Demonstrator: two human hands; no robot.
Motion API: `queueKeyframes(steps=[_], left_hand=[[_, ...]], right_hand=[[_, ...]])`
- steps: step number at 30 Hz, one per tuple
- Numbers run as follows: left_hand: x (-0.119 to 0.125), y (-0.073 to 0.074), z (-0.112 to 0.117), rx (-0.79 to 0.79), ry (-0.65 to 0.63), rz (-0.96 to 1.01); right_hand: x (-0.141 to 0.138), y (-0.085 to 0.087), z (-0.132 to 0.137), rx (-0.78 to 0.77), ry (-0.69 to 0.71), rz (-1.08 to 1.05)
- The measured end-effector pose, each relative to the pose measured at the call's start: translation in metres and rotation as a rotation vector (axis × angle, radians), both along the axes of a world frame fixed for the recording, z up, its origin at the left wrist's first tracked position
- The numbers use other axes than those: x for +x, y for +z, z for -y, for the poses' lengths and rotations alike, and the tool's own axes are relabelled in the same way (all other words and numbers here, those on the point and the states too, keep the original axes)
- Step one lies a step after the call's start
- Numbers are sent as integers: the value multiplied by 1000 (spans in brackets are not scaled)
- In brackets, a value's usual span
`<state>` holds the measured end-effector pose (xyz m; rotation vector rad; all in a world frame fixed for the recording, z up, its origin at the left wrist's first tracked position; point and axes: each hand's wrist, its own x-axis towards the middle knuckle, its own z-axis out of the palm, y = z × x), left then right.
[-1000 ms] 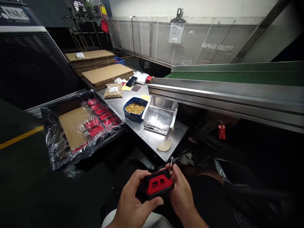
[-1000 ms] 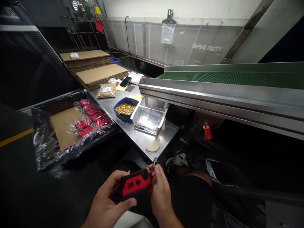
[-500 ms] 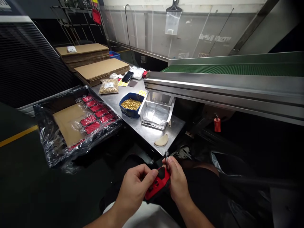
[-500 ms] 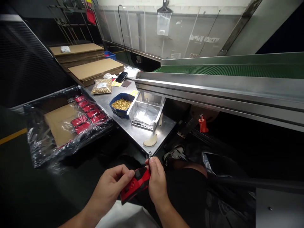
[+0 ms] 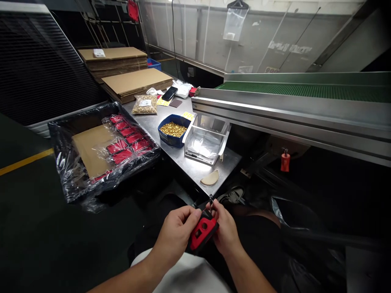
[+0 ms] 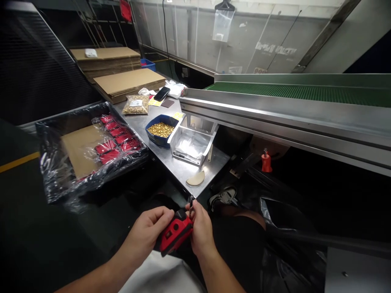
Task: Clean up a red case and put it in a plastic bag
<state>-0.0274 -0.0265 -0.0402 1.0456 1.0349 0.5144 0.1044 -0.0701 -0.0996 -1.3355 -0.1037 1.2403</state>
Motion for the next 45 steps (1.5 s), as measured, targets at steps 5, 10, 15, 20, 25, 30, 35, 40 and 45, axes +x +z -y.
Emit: queueKeyframes(steps=[5, 10, 15, 20, 25, 30, 35, 40, 45], left_hand=[[-6, -9, -2, 68, 4, -56], [-11, 2, 4, 233, -96, -59], [-13, 4, 11, 380, -117, -171], [-14, 1, 11, 387, -118, -283], [-15, 7, 13, 441, -217, -325], [-14, 4, 18, 438, -193, -338], [-14, -7, 24, 428, -197, -241], [-11, -5, 16, 310, -220, -75], [-6, 5, -3, 39, -398, 112]], right_hand=[[10, 2, 0, 71, 150, 274], [16, 22, -4, 38, 185, 573], [12, 40, -4, 28, 205, 743], [11, 53, 0, 79, 261, 922], [14, 63, 7, 246, 374, 1068], [14, 59, 4, 313, 79, 640], [16, 46, -7, 344, -91, 374], [17, 42, -5, 375, -18, 300], [11, 49, 7, 465, 139, 315]])
